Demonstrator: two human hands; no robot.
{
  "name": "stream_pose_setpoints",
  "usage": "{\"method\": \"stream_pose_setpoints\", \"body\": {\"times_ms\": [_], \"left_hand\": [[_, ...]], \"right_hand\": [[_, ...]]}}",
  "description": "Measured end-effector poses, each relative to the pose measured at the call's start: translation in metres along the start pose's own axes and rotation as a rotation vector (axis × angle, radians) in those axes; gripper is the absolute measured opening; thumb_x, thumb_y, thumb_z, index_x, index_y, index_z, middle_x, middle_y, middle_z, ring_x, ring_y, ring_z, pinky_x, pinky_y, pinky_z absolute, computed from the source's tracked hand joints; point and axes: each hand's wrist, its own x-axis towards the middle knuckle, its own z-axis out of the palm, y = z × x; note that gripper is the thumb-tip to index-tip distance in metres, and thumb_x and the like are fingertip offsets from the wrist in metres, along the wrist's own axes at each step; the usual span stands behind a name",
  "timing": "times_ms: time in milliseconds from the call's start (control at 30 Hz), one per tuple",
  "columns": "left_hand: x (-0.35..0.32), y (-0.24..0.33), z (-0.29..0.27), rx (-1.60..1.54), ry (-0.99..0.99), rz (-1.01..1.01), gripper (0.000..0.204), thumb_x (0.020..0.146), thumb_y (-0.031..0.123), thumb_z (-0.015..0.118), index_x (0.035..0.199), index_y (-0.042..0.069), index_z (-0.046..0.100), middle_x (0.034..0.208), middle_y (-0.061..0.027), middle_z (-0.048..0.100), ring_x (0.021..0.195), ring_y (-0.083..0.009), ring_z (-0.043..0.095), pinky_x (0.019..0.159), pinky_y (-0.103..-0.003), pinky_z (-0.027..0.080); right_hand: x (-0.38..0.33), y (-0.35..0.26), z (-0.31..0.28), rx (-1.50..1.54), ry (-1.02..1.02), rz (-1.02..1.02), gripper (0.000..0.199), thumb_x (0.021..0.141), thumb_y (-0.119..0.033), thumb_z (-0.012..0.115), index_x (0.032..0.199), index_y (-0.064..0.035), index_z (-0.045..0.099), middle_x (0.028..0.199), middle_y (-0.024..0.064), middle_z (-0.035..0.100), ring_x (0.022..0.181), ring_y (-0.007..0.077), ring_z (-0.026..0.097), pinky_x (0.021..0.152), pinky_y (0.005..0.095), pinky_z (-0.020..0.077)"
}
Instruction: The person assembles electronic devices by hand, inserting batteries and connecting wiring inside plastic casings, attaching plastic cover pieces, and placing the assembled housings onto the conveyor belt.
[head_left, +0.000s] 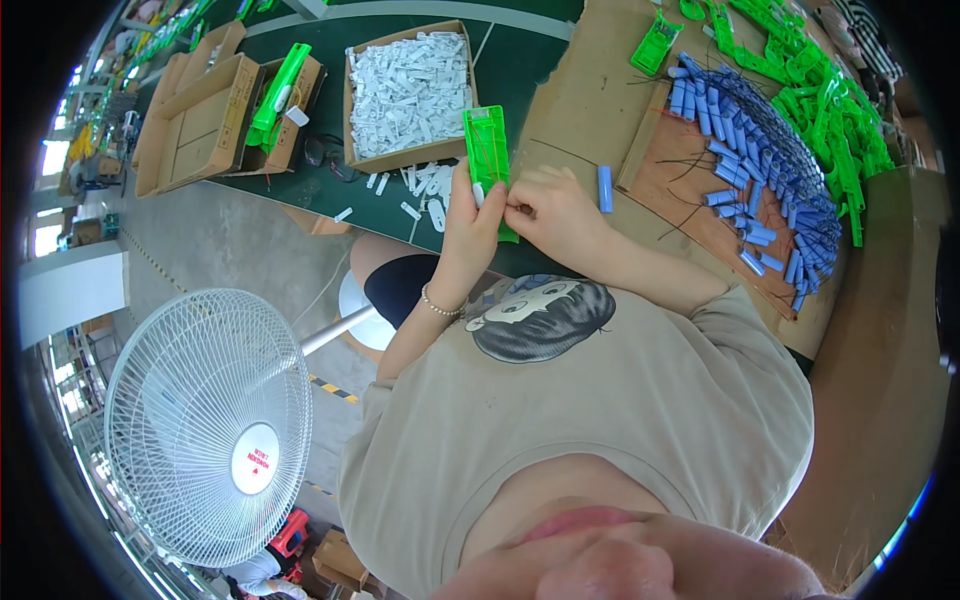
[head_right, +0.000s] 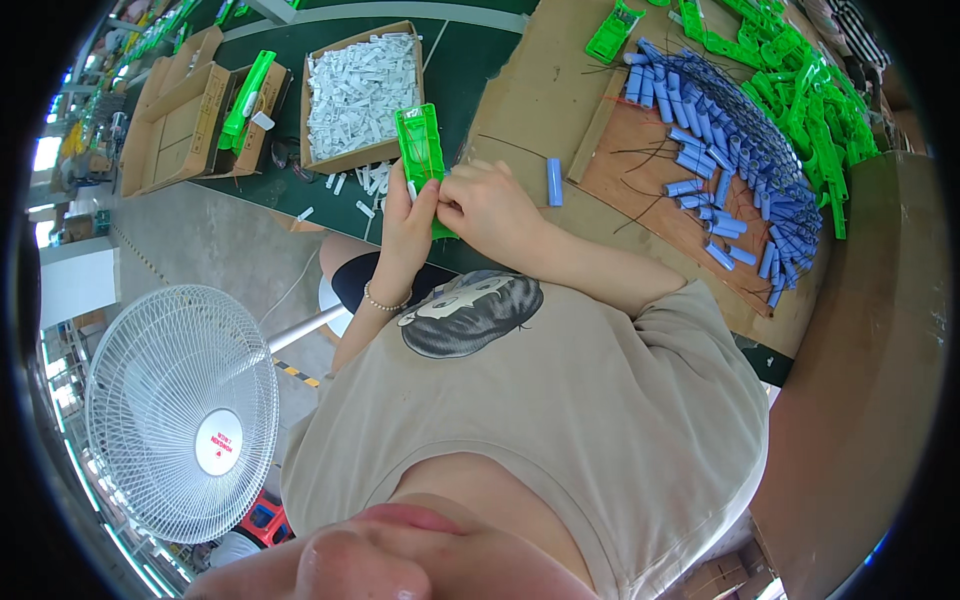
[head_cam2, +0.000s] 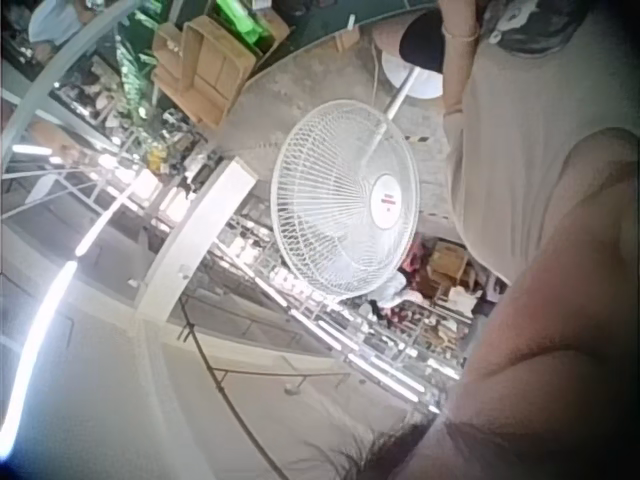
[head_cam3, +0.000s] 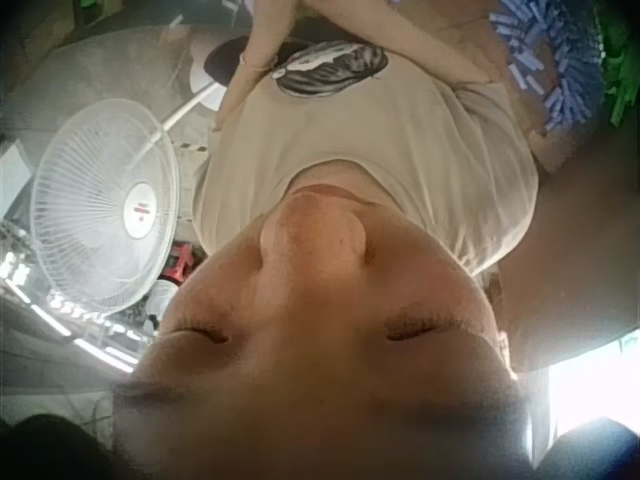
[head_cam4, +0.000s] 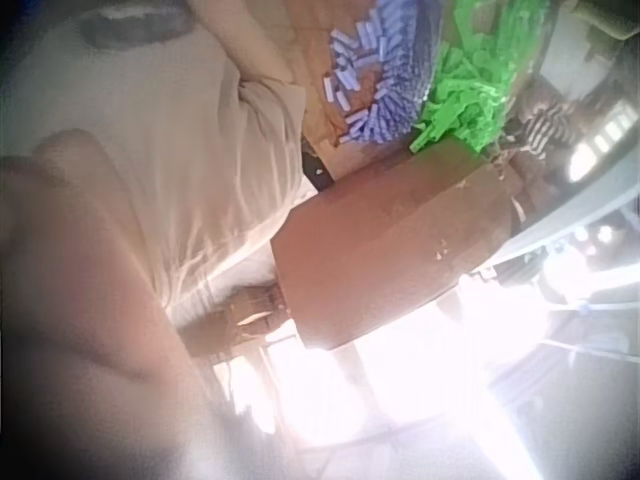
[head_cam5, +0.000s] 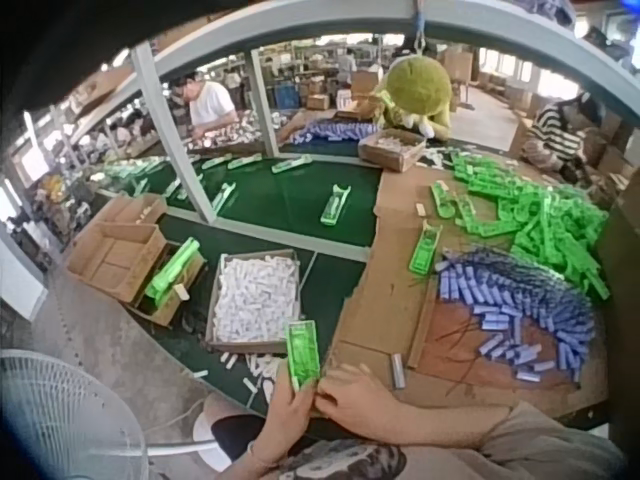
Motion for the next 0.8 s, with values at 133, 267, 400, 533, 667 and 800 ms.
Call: {"method": "stream_pose_setpoints", "body": {"times_ms": [133, 267, 400, 533, 667, 800], "left_hand": [[0.001, 0.005, -0.002, -0.109, -0.066, -0.091, 0.036, 0.093, 0.005, 0.044, 0.128, 0.000, 0.034, 0.098, -0.0096, 0.055, 0.080, -0.0153, 0.056, 0.073, -0.028, 0.048], [0.003, 0.002, -0.003, -0.264, -0.061, -0.147, 0.034, 0.093, 0.003, 0.042, 0.126, 0.001, 0.033, 0.093, -0.0087, 0.053, 0.070, -0.0130, 0.056, 0.063, -0.028, 0.050], [0.003, -0.003, 0.002, -0.274, -0.110, -0.163, 0.036, 0.092, 0.003, 0.041, 0.127, 0.002, 0.031, 0.096, -0.0099, 0.053, 0.072, -0.0151, 0.057, 0.065, -0.029, 0.051], [0.002, -0.004, 0.005, -0.281, -0.135, -0.139, 0.038, 0.092, 0.001, 0.041, 0.128, 0.002, 0.030, 0.097, -0.0100, 0.052, 0.074, -0.0150, 0.057, 0.065, -0.029, 0.051], [0.001, -0.005, 0.002, -0.213, -0.128, -0.133, 0.039, 0.091, -0.001, 0.042, 0.127, 0.001, 0.029, 0.098, -0.0091, 0.052, 0.076, -0.0134, 0.057, 0.065, -0.028, 0.050], [-0.001, 0.006, 0.007, -0.186, -0.150, -0.142, 0.042, 0.091, -0.001, 0.043, 0.130, 0.001, 0.026, 0.095, -0.0081, 0.053, 0.076, -0.0123, 0.056, 0.065, -0.026, 0.049]], "right_hand": [[-0.002, 0.009, -0.026, 0.215, -0.122, 0.222, 0.019, 0.079, -0.020, 0.066, 0.077, -0.0014, 0.064, 0.071, 0.0111, 0.062, 0.065, 0.0302, 0.059, 0.059, 0.0350, 0.0460], [-0.007, 0.050, -0.061, -0.258, -0.104, 0.535, 0.025, 0.079, -0.026, 0.067, 0.082, -0.0004, 0.068, 0.076, 0.0139, 0.065, 0.069, 0.0322, 0.063, 0.063, 0.0363, 0.0496], [-0.010, 0.054, -0.063, -0.595, -0.446, 0.667, 0.032, 0.076, -0.030, 0.070, 0.083, 0.0010, 0.068, 0.079, 0.0175, 0.066, 0.075, 0.0343, 0.065, 0.068, 0.0394, 0.0522], [-0.009, 0.063, -0.051, -0.394, -0.361, 0.530, 0.031, 0.074, -0.026, 0.071, 0.085, 0.0032, 0.067, 0.074, 0.0183, 0.065, 0.074, 0.0308, 0.067, 0.070, 0.0370, 0.0533], [0.008, 0.044, -0.057, 0.192, -0.125, 0.406, 0.020, 0.080, -0.013, 0.066, 0.089, 0.0045, 0.066, 0.085, 0.0139, 0.066, 0.076, 0.0178, 0.066, 0.067, 0.0311, 0.0530], [0.022, 0.027, -0.033, 0.807, -0.093, 0.539, 0.025, 0.086, -0.003, 0.060, 0.110, 0.0038, 0.056, 0.097, 0.0100, 0.063, 0.083, 0.0125, 0.063, 0.069, 0.0245, 0.0527]]}}
